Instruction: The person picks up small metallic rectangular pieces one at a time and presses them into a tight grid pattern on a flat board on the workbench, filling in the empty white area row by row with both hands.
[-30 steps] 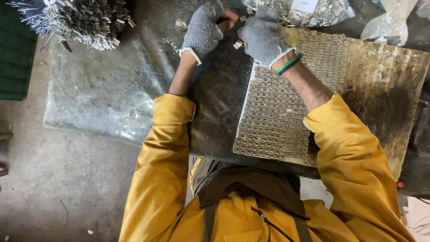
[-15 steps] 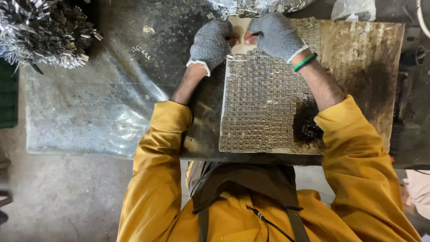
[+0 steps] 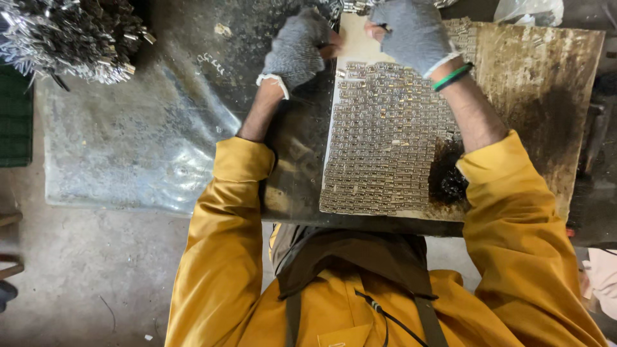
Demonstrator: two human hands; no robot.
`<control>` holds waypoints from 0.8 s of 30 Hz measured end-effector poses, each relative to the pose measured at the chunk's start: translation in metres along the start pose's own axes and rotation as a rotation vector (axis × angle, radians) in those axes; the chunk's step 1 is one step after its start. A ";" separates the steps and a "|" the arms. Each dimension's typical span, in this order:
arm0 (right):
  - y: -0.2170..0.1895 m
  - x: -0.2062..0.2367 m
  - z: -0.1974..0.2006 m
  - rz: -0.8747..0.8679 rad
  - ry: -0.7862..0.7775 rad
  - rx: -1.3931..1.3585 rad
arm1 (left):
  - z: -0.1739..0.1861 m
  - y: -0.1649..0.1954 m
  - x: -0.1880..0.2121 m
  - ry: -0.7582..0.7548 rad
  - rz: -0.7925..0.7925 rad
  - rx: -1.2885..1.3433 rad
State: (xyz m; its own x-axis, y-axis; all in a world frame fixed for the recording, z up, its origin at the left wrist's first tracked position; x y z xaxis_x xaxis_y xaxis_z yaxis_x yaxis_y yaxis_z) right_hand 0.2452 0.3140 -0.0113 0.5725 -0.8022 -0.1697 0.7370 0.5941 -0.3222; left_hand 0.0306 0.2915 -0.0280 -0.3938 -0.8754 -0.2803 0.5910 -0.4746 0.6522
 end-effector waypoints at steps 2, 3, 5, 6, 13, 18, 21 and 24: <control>-0.002 -0.013 -0.003 0.015 0.054 0.151 | 0.018 0.003 0.004 0.061 -0.106 -0.190; -0.004 -0.021 -0.008 0.011 0.056 0.259 | 0.026 0.004 0.006 0.091 -0.157 -0.285; -0.001 -0.033 -0.009 -0.015 0.062 0.282 | 0.029 -0.003 0.007 0.083 -0.065 -0.300; 0.000 -0.037 -0.007 -0.035 0.063 0.195 | 0.029 -0.008 0.007 0.077 -0.014 -0.304; 0.011 -0.023 0.007 -0.108 0.121 0.027 | 0.020 -0.009 0.006 0.064 -0.141 -0.082; -0.001 0.010 -0.009 0.020 -0.032 -0.066 | 0.022 -0.005 0.004 0.042 -0.175 0.174; -0.003 0.019 -0.013 0.085 -0.009 -0.004 | 0.018 0.004 0.002 0.038 -0.206 0.210; 0.005 0.017 -0.017 -0.031 -0.032 -0.003 | 0.016 0.021 0.004 0.144 -0.320 0.208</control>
State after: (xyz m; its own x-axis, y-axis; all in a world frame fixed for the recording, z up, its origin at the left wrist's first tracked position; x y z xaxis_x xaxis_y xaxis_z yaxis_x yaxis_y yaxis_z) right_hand 0.2527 0.3018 -0.0313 0.5606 -0.8179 -0.1293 0.7536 0.5687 -0.3297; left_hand 0.0297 0.2798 -0.0040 -0.4235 -0.6972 -0.5785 0.2935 -0.7097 0.6405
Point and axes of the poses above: each hand's wrist, its own x-axis away from the middle knuckle, its own z-axis out of the back of the hand, y = z × x, the point moved 6 cm from there along -x, towards the middle knuckle, and after that the axes turned 5 degrees about -z, right-handed, at the moved point
